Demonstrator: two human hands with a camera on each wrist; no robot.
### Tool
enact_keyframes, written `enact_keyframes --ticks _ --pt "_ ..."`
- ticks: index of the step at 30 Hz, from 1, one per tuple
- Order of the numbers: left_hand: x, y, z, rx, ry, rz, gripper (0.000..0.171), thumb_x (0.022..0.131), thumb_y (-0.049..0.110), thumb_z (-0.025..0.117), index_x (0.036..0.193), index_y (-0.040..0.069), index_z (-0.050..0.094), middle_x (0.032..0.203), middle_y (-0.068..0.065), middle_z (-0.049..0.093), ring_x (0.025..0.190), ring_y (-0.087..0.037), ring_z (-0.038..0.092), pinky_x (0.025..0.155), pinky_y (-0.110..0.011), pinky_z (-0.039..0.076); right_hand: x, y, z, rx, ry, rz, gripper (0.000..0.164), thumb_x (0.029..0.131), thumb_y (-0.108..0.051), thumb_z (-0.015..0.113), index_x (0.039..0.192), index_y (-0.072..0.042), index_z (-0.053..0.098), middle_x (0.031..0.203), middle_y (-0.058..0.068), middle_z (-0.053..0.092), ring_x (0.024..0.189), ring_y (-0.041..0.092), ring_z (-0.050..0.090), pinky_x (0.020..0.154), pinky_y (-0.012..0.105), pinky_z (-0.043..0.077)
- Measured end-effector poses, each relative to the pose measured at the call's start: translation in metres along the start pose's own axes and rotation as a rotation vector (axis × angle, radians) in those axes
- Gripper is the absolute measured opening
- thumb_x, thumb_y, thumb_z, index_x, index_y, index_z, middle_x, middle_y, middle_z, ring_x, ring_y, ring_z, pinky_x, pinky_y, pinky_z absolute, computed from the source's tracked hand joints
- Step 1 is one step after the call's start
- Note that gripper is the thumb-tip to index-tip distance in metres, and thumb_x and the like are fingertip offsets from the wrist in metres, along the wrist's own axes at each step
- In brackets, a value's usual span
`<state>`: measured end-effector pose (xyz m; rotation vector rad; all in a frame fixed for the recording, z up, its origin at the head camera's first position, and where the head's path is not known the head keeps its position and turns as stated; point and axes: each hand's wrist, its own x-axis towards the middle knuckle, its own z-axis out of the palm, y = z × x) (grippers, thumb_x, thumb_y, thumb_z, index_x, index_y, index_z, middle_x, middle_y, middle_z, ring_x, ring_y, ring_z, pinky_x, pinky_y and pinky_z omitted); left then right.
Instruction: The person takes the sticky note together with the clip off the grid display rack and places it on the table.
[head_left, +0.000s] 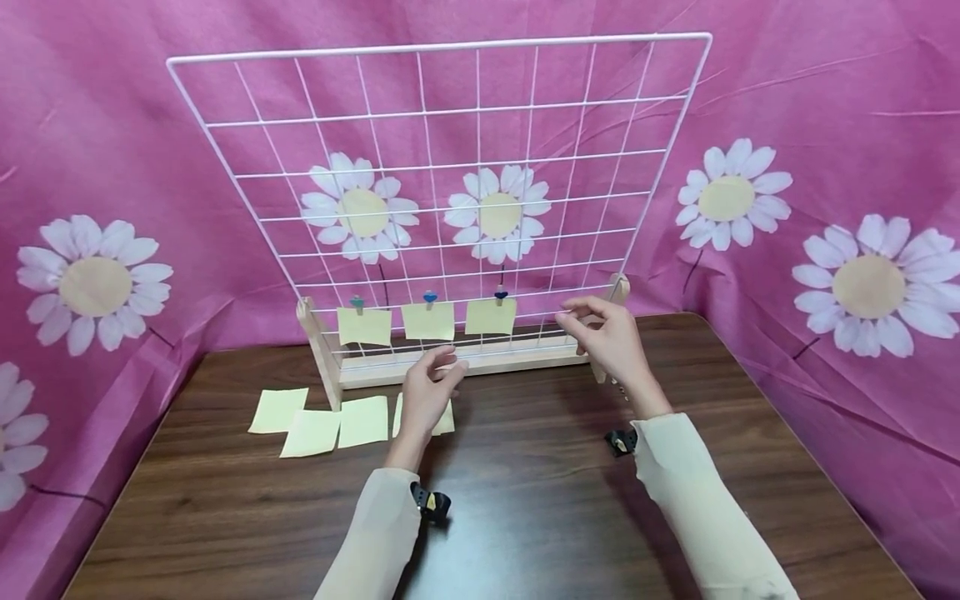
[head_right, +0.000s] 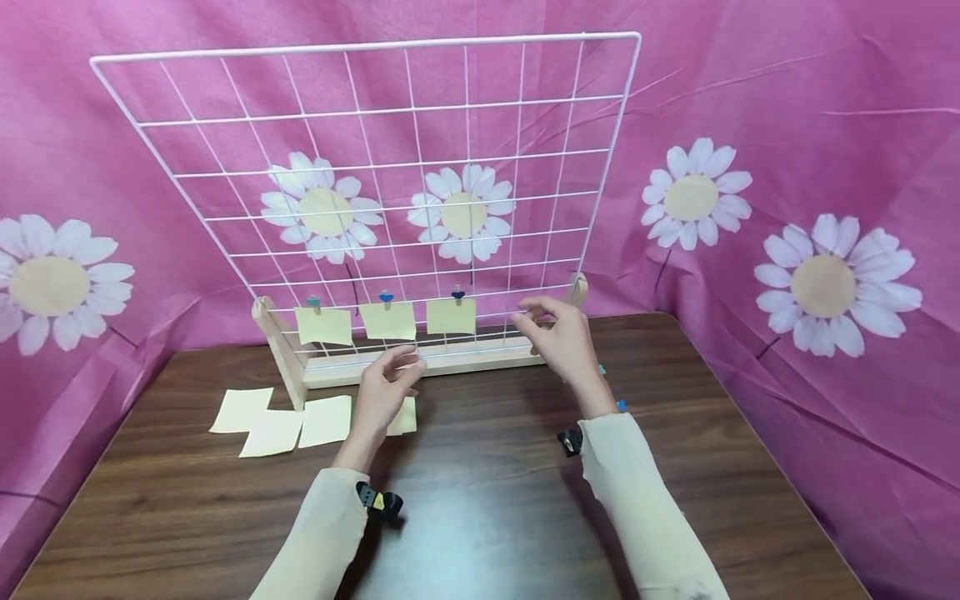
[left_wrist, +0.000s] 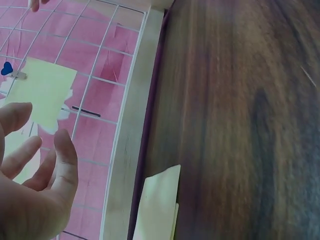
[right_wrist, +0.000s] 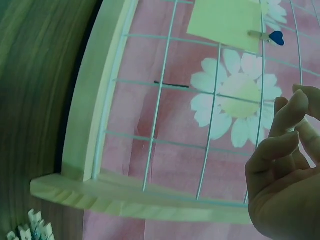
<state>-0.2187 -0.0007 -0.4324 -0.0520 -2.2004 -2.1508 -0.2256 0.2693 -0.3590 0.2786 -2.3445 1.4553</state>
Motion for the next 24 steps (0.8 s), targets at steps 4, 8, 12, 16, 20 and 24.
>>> enact_keyframes --ticks 4,8,12,16,20,24 --pt "0.004 0.002 0.003 -0.03 0.0 -0.045 0.041 0.092 0.011 0.073 0.13 -0.002 0.063 0.124 -0.023 0.065 0.096 -0.019 0.069 0.069 -0.032 0.059 0.005 -0.005 0.006 0.013 -0.005 -0.026 0.024 0.092 -0.009 0.075 0.112 0.004 0.072 0.091 0.019 0.071 0.047 0.018 0.059 0.046 0.025 0.049" --pt "0.006 0.006 0.006 -0.044 0.017 -0.067 0.04 0.092 0.011 0.073 0.129 0.0 0.064 0.127 -0.022 0.064 0.099 -0.022 0.069 0.069 -0.03 0.059 0.011 -0.01 0.014 0.031 -0.018 -0.02 0.025 0.092 -0.01 0.075 0.113 0.003 0.073 0.093 0.02 0.07 0.047 0.02 0.059 0.045 0.023 0.048" --pt "0.007 0.007 0.009 -0.008 0.021 -0.049 0.042 0.091 0.011 0.074 0.13 0.0 0.064 0.129 -0.022 0.063 0.103 -0.027 0.069 0.07 -0.034 0.06 0.015 -0.015 0.021 0.033 -0.029 -0.003 0.024 0.091 -0.01 0.076 0.112 0.002 0.074 0.093 0.019 0.071 0.049 0.024 0.062 0.046 0.026 0.051" --pt "0.01 0.007 0.013 0.017 0.034 -0.041 0.044 0.091 0.012 0.076 0.132 0.002 0.064 0.131 -0.018 0.063 0.106 -0.027 0.069 0.071 -0.036 0.061 0.019 -0.018 0.027 0.027 -0.055 -0.009 0.023 0.091 -0.009 0.075 0.111 0.003 0.073 0.092 0.018 0.071 0.049 0.029 0.063 0.046 0.027 0.051" --pt "0.013 0.009 0.018 0.025 0.047 -0.044 0.046 0.09 0.014 0.077 0.133 0.005 0.063 0.132 -0.014 0.064 0.103 -0.025 0.069 0.068 -0.031 0.06 0.023 -0.021 0.034 0.024 -0.081 -0.025 0.024 0.092 -0.008 0.075 0.112 0.004 0.073 0.092 0.017 0.071 0.052 0.037 0.063 0.046 0.025 0.051" --pt "0.014 0.011 0.021 0.016 0.041 -0.053 0.049 0.089 0.014 0.078 0.135 0.005 0.062 0.133 -0.014 0.063 0.101 -0.024 0.07 0.066 -0.03 0.06 0.025 -0.023 0.041 0.01 -0.097 -0.037 0.025 0.092 -0.011 0.075 0.114 0.002 0.073 0.09 0.016 0.071 0.056 0.042 0.063 0.046 0.024 0.05"
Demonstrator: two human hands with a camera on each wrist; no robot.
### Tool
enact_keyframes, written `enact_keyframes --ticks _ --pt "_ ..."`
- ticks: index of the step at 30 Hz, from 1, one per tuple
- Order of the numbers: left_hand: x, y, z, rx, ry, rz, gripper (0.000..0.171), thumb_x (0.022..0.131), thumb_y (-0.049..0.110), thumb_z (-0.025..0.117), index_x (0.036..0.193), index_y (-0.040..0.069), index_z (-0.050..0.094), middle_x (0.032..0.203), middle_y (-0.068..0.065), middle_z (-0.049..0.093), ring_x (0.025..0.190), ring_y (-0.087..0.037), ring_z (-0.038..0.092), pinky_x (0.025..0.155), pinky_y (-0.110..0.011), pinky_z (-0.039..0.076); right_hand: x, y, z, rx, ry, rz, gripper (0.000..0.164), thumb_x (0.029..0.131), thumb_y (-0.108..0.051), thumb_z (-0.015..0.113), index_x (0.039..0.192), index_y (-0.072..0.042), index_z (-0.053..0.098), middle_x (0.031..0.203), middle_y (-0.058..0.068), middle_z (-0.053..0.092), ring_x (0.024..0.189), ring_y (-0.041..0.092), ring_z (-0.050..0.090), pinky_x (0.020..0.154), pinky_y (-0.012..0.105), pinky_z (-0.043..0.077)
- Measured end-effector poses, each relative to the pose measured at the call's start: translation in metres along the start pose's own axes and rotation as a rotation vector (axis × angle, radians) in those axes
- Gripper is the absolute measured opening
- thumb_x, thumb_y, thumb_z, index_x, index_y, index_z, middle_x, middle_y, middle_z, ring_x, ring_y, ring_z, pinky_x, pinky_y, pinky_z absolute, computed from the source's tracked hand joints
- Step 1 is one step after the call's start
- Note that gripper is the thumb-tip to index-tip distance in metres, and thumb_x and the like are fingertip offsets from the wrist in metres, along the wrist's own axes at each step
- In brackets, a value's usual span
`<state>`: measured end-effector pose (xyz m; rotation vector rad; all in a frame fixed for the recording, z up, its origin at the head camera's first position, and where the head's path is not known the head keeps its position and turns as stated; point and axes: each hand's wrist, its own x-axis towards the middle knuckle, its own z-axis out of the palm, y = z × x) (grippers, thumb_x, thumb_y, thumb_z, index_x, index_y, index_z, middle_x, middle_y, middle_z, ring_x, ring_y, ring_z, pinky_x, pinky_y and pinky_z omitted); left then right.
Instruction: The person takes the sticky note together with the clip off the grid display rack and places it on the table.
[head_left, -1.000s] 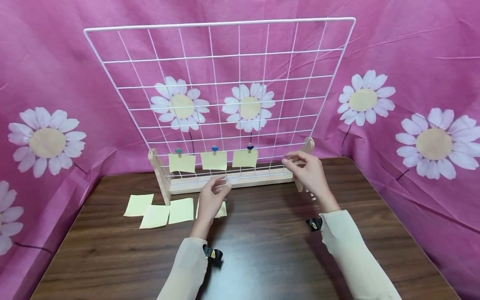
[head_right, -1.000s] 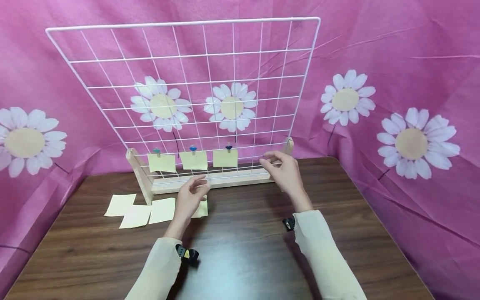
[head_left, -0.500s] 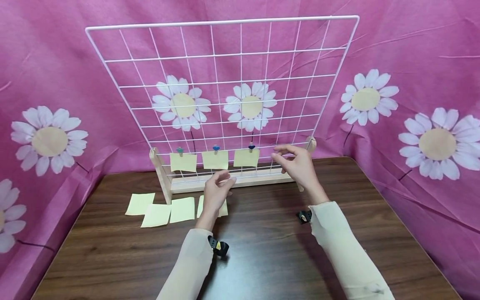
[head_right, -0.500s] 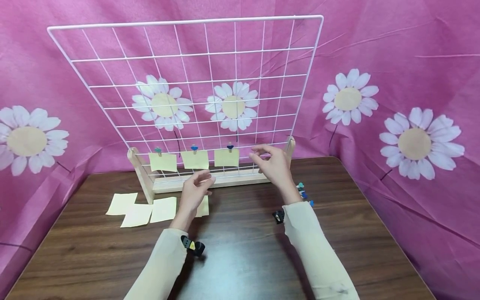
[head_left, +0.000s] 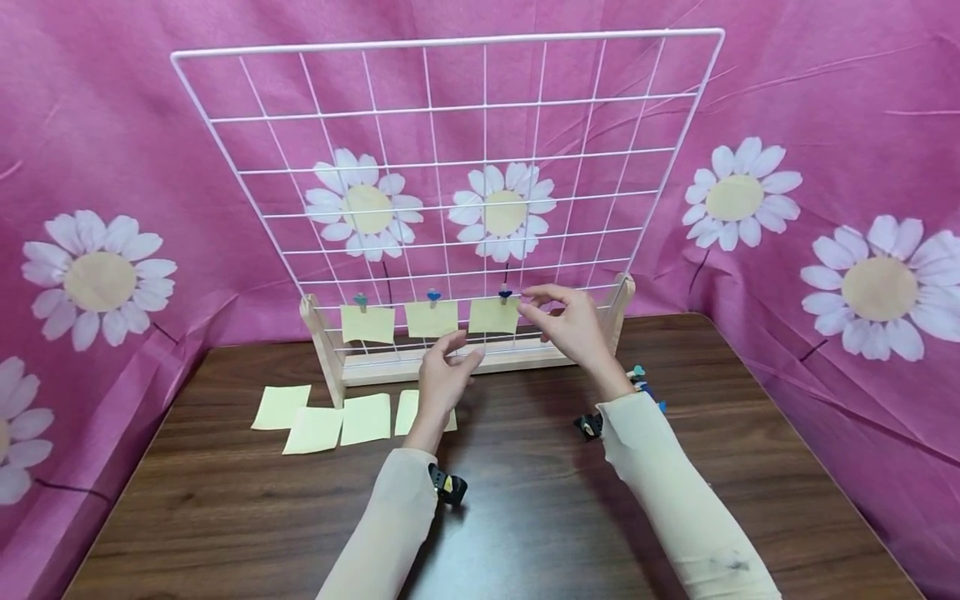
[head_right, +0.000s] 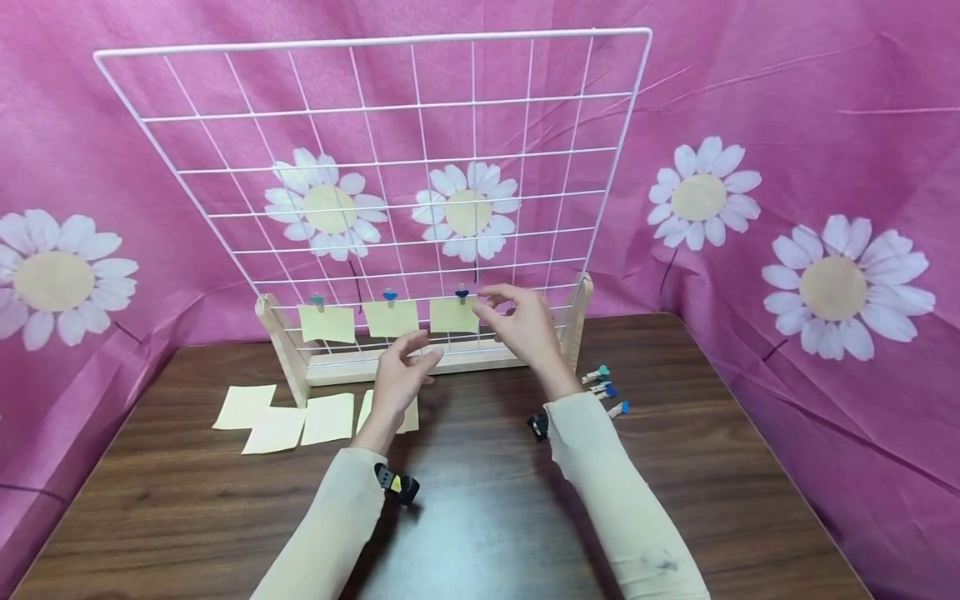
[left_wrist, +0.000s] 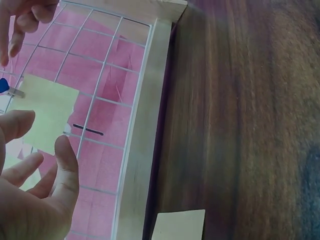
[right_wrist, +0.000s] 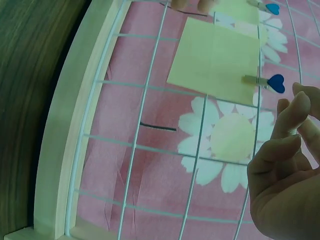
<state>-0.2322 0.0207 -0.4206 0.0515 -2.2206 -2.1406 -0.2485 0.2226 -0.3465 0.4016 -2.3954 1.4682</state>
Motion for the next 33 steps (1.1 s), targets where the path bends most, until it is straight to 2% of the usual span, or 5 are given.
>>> enact_keyframes --ticks 8,13,20,27,33 --pt "0.003 0.003 0.004 -0.023 -0.015 0.01 0.051 0.089 0.013 0.077 0.137 0.004 0.06 0.136 -0.016 0.061 0.094 -0.023 0.071 0.064 -0.034 0.06 0.006 -0.006 0.01 -0.041 0.021 0.019 0.026 0.093 -0.016 0.074 0.116 -0.004 0.075 0.089 0.011 0.072 0.057 0.039 0.064 0.043 0.023 0.045" --pt "0.004 0.005 0.006 -0.032 -0.02 -0.001 0.051 0.09 0.012 0.076 0.137 0.004 0.059 0.138 -0.017 0.059 0.089 -0.036 0.071 0.061 -0.029 0.059 0.01 -0.008 0.017 -0.072 0.028 0.005 0.026 0.094 -0.018 0.074 0.117 -0.004 0.075 0.089 0.01 0.073 0.057 0.034 0.067 0.045 0.026 0.051" --pt "0.005 0.007 0.009 -0.087 -0.039 -0.022 0.051 0.092 0.008 0.073 0.139 0.002 0.055 0.14 -0.019 0.056 0.099 -0.039 0.069 0.063 -0.03 0.06 0.015 -0.011 0.023 -0.184 0.046 -0.02 0.034 0.092 -0.017 0.075 0.124 -0.006 0.072 0.09 0.01 0.074 0.075 0.023 0.071 0.057 0.028 0.055" --pt "0.005 0.006 0.012 -0.161 -0.064 -0.052 0.054 0.093 0.005 0.069 0.143 0.001 0.048 0.146 -0.02 0.05 0.105 -0.042 0.066 0.067 -0.034 0.061 0.016 -0.011 0.025 -0.198 -0.009 0.024 0.037 0.094 -0.017 0.073 0.128 -0.005 0.069 0.092 0.011 0.074 0.065 0.022 0.069 0.053 0.03 0.054" --pt "0.007 0.004 0.014 -0.215 -0.049 -0.065 0.052 0.094 0.004 0.068 0.142 0.0 0.048 0.139 -0.02 0.054 0.11 -0.044 0.063 0.068 -0.034 0.061 0.019 -0.011 0.026 -0.229 -0.002 0.022 0.031 0.097 -0.02 0.07 0.124 -0.005 0.072 0.094 0.01 0.074 0.07 0.024 0.07 0.057 0.032 0.054"
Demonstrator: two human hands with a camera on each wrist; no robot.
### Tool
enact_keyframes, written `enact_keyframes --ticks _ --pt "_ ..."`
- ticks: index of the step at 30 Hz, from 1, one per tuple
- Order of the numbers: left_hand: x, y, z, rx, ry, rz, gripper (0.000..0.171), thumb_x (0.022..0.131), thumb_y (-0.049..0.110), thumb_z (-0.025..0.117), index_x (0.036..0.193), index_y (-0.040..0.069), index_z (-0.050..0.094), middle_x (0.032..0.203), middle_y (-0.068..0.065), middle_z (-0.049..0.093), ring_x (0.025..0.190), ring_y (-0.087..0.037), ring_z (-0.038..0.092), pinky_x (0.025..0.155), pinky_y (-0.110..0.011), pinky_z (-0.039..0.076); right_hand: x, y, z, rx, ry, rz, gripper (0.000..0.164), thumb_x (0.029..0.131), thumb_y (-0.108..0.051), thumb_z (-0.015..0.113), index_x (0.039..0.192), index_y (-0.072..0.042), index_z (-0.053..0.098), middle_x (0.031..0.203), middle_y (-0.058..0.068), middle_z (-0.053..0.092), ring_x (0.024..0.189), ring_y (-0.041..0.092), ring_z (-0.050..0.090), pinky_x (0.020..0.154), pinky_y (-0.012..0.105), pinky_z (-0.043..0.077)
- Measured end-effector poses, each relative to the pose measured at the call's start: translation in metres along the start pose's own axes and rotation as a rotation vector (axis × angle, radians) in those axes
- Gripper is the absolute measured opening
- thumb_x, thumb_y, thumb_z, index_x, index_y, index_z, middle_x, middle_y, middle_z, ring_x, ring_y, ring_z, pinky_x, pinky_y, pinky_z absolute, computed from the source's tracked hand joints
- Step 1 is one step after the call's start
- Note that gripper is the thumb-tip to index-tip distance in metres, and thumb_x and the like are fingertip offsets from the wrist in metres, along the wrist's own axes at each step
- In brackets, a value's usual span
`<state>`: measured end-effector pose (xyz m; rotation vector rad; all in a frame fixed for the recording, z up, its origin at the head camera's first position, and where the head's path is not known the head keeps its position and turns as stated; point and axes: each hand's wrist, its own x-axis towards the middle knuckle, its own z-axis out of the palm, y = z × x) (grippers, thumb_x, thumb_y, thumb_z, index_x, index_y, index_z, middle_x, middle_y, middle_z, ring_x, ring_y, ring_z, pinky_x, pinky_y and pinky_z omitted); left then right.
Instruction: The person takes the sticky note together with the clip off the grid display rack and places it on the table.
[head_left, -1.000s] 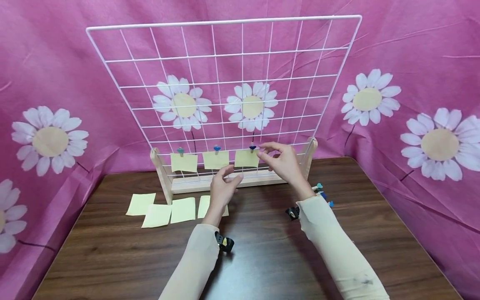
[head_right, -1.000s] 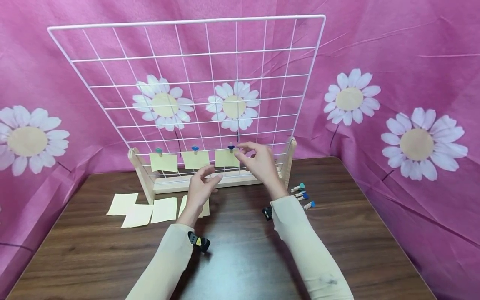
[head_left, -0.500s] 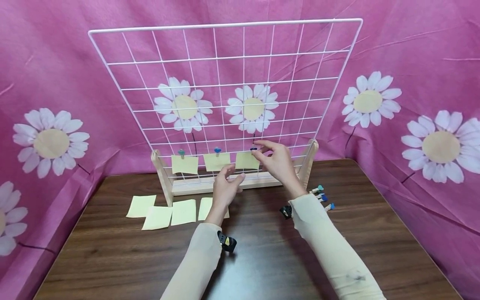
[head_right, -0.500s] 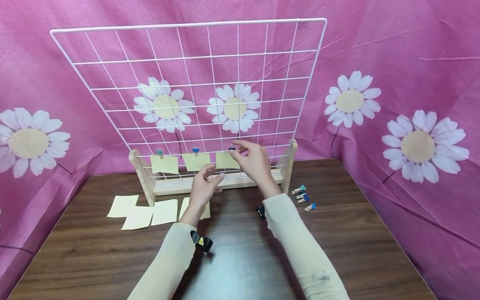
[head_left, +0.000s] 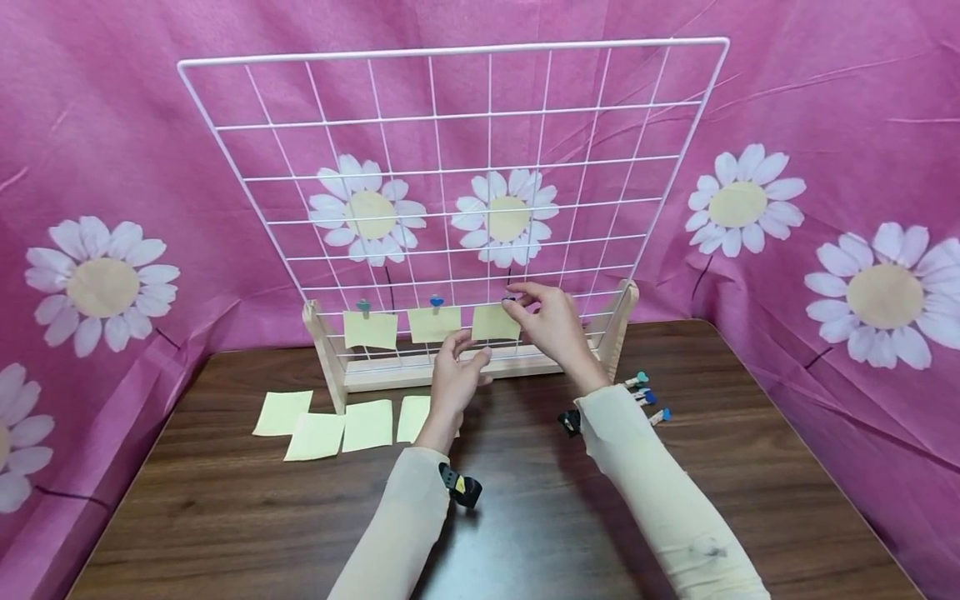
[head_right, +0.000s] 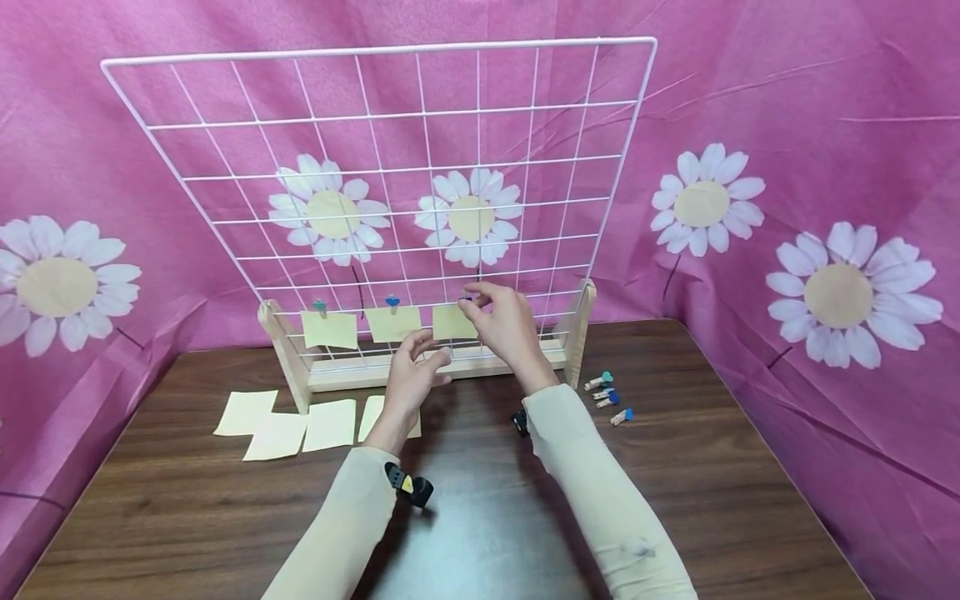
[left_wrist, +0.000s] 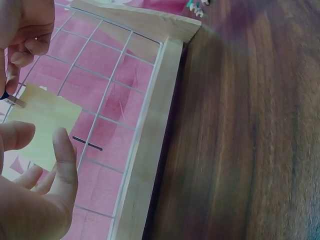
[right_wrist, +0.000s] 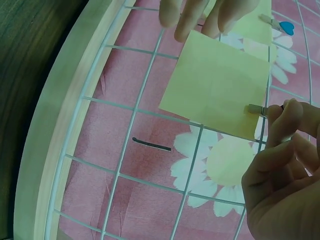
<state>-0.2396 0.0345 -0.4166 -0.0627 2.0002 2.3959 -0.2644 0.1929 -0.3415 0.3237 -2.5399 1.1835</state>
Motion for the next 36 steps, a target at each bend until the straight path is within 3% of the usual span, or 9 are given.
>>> enact_keyframes --ticks 3,11,21,36 --pt "0.001 0.001 0.001 -0.017 0.011 -0.011 0.048 0.094 0.004 0.067 0.139 0.0 0.051 0.13 -0.019 0.058 0.106 -0.041 0.065 0.067 -0.031 0.061 0.0 0.0 0.0 -0.002 -0.003 0.012 0.03 0.098 -0.021 0.069 0.123 -0.005 0.072 0.095 0.01 0.073 0.063 0.028 0.069 0.051 0.03 0.051" --pt "0.003 0.004 0.002 -0.012 0.001 -0.034 0.041 0.095 0.003 0.066 0.134 0.001 0.055 0.118 -0.016 0.06 0.097 -0.036 0.069 0.076 -0.042 0.061 0.002 -0.002 0.0 -0.004 0.001 0.022 0.028 0.098 -0.02 0.069 0.122 -0.005 0.072 0.094 0.009 0.073 0.059 0.03 0.069 0.049 0.03 0.049" --pt "0.002 0.006 0.008 0.035 -0.012 -0.042 0.037 0.095 0.008 0.067 0.13 0.003 0.058 0.113 -0.012 0.061 0.091 -0.036 0.07 0.058 -0.025 0.055 0.002 -0.002 0.001 0.0 0.012 0.022 0.028 0.098 -0.021 0.07 0.121 -0.006 0.073 0.094 0.009 0.073 0.06 0.026 0.069 0.05 0.03 0.05" --pt "0.002 0.003 0.012 0.066 0.051 -0.033 0.019 0.097 0.012 0.065 0.113 0.002 0.062 0.096 -0.006 0.06 0.072 -0.026 0.069 0.047 -0.02 0.046 0.001 0.001 0.004 -0.015 0.079 -0.008 0.025 0.095 -0.02 0.073 0.116 -0.007 0.076 0.092 0.009 0.074 0.077 0.023 0.07 0.056 0.033 0.053"
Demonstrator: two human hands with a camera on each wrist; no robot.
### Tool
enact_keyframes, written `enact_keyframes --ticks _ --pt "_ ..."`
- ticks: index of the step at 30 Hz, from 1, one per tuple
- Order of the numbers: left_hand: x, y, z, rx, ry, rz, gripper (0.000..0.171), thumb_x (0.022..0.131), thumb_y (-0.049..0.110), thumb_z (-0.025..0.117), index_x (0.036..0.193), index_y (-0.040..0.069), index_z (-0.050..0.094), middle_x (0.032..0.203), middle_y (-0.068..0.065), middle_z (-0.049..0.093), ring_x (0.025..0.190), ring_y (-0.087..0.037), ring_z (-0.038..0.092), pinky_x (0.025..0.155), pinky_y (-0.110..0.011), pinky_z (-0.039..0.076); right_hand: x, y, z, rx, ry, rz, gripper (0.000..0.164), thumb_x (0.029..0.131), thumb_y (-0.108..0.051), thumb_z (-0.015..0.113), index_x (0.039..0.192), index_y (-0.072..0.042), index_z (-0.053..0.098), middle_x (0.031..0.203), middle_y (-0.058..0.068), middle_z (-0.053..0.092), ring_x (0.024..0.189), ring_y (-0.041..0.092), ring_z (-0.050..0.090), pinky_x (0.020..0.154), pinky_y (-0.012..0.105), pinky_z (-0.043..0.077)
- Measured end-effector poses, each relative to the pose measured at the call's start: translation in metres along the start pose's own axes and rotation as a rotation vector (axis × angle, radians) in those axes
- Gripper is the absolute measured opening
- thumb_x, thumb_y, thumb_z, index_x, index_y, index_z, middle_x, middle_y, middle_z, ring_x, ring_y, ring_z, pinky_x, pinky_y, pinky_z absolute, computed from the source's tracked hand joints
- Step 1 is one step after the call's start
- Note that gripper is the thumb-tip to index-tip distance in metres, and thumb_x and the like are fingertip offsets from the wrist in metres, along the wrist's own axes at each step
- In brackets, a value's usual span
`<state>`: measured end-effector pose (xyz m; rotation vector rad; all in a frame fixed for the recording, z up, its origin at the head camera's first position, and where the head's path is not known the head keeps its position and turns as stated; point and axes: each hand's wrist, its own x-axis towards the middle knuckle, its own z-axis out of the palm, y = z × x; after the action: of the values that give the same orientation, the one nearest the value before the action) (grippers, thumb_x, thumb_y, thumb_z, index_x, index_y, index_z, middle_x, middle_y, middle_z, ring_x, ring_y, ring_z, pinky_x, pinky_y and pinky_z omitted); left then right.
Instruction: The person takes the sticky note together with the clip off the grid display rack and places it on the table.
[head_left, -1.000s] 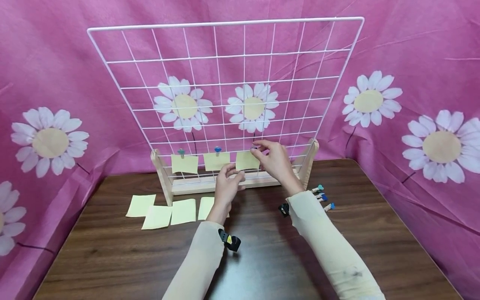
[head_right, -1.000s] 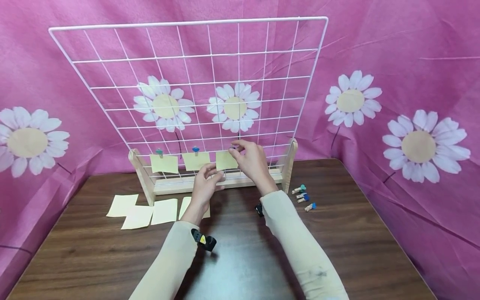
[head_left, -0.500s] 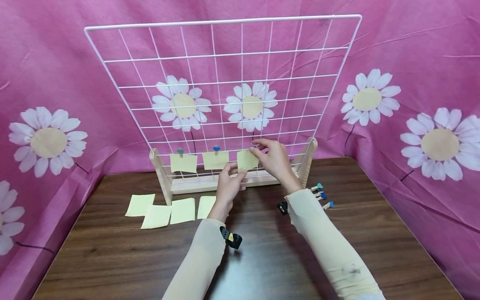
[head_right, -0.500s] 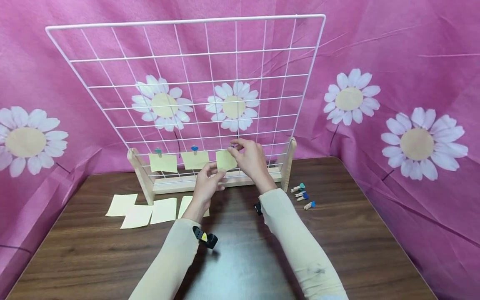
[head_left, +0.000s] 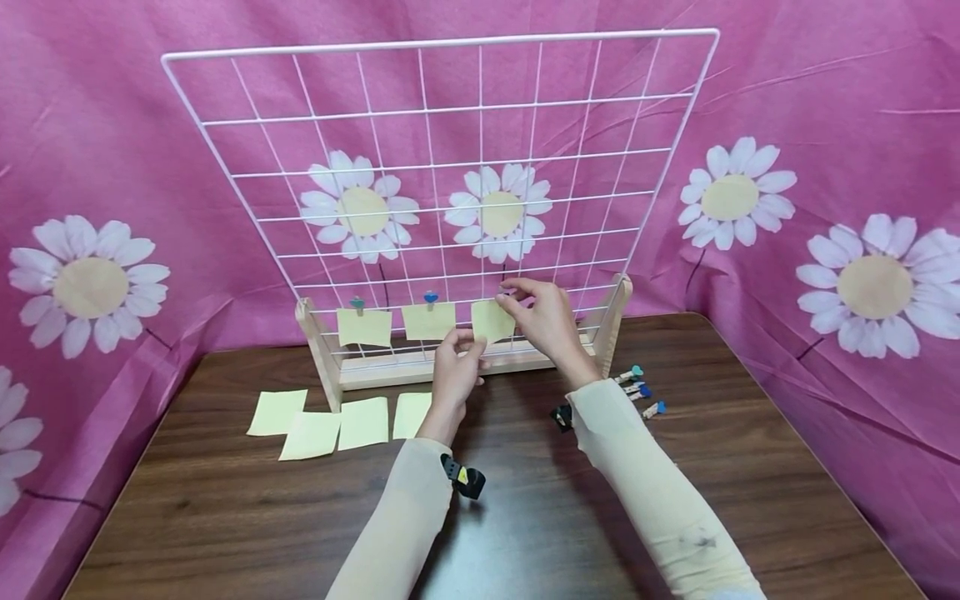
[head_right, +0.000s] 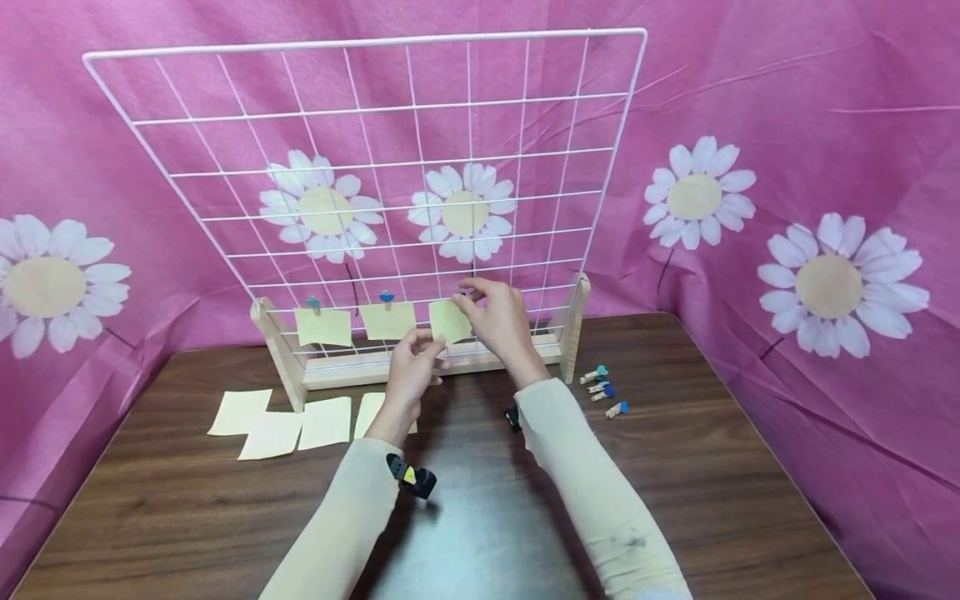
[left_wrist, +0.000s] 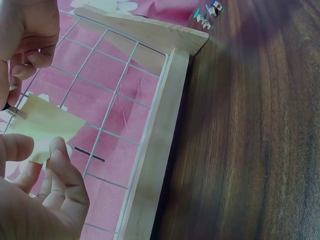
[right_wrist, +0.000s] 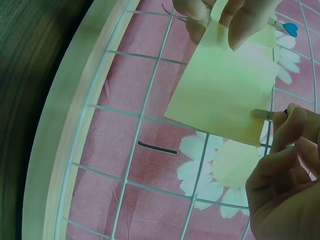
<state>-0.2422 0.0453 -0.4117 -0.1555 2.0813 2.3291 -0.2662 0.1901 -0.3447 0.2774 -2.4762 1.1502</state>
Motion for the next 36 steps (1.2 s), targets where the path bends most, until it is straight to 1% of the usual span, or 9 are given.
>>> enact_keyframes --ticks 4,7,10,19,22,25,28,33,36 --pt "0.0 0.001 -0.001 0.019 0.016 0.012 0.015 0.098 0.012 0.063 0.11 0.003 0.061 0.094 -0.005 0.06 0.071 -0.023 0.067 0.048 -0.021 0.046 0.0 0.001 0.002 0.037 0.021 -0.002 0.021 0.094 -0.019 0.074 0.111 -0.007 0.077 0.091 0.008 0.074 0.063 0.022 0.068 0.048 0.031 0.053" --pt "0.0 0.001 -0.002 0.044 0.021 0.027 0.013 0.098 0.011 0.062 0.108 0.003 0.061 0.093 -0.004 0.061 0.068 -0.019 0.066 0.049 -0.021 0.047 -0.001 0.002 0.002 0.076 0.04 0.007 0.017 0.094 -0.019 0.075 0.107 -0.009 0.079 0.089 0.007 0.075 0.049 0.019 0.063 0.042 0.03 0.05" --pt "0.0 0.0 -0.002 0.078 0.029 0.048 0.012 0.097 0.011 0.063 0.106 0.003 0.062 0.09 -0.004 0.061 0.067 -0.02 0.066 0.048 -0.021 0.047 -0.002 0.003 0.002 0.094 0.067 0.011 0.016 0.094 -0.021 0.075 0.104 -0.009 0.08 0.088 0.007 0.076 0.042 0.016 0.058 0.04 0.027 0.046" --pt "-0.003 -0.001 -0.005 0.139 0.027 0.136 0.009 0.095 0.006 0.063 0.101 0.001 0.063 0.086 -0.004 0.06 0.077 -0.043 0.069 0.051 -0.023 0.05 -0.003 0.007 0.006 0.104 0.14 -0.029 0.016 0.092 -0.02 0.077 0.101 -0.007 0.081 0.091 0.008 0.077 0.041 0.013 0.056 0.04 0.025 0.045" --pt "-0.003 -0.001 -0.006 0.154 0.028 0.158 0.009 0.094 0.004 0.063 0.1 -0.001 0.064 0.085 -0.004 0.06 0.076 -0.044 0.069 0.062 -0.038 0.059 -0.003 0.008 0.008 0.115 0.152 -0.053 0.014 0.093 -0.019 0.077 0.1 -0.007 0.081 0.092 0.008 0.076 0.041 0.011 0.054 0.039 0.025 0.046" --pt "-0.004 -0.001 -0.007 0.169 0.028 0.165 0.009 0.093 0.004 0.064 0.1 -0.001 0.065 0.084 -0.004 0.061 0.076 -0.045 0.069 0.071 -0.051 0.059 -0.003 0.009 0.008 0.115 0.157 -0.081 0.013 0.093 -0.017 0.076 0.098 -0.007 0.081 0.091 0.008 0.075 0.042 0.01 0.054 0.039 0.024 0.046" --pt "-0.004 -0.002 -0.009 0.175 0.021 0.164 0.009 0.093 0.004 0.064 0.1 -0.001 0.065 0.084 -0.004 0.061 0.073 -0.043 0.069 0.07 -0.049 0.059 -0.003 0.009 0.008 0.089 0.159 -0.101 0.013 0.092 -0.017 0.076 0.098 -0.006 0.081 0.092 0.009 0.075 0.041 0.01 0.054 0.04 0.023 0.045" --pt "-0.005 -0.001 -0.011 0.171 0.011 0.158 0.009 0.093 0.004 0.064 0.1 -0.001 0.065 0.083 -0.003 0.061 0.065 -0.032 0.068 0.072 -0.05 0.059 0.0 0.002 0.006 0.079 0.168 -0.135 0.013 0.093 -0.017 0.076 0.099 -0.007 0.08 0.094 0.007 0.076 0.04 0.012 0.056 0.04 0.023 0.044" --pt "-0.005 0.0 -0.013 0.167 0.007 0.159 0.008 0.094 0.005 0.064 0.101 0.0 0.065 0.084 -0.004 0.061 0.067 -0.036 0.068 0.069 -0.045 0.059 0.001 -0.001 0.004 0.107 0.151 -0.134 0.013 0.093 -0.018 0.075 0.1 -0.007 0.079 0.093 0.007 0.075 0.04 0.011 0.055 0.04 0.024 0.044"
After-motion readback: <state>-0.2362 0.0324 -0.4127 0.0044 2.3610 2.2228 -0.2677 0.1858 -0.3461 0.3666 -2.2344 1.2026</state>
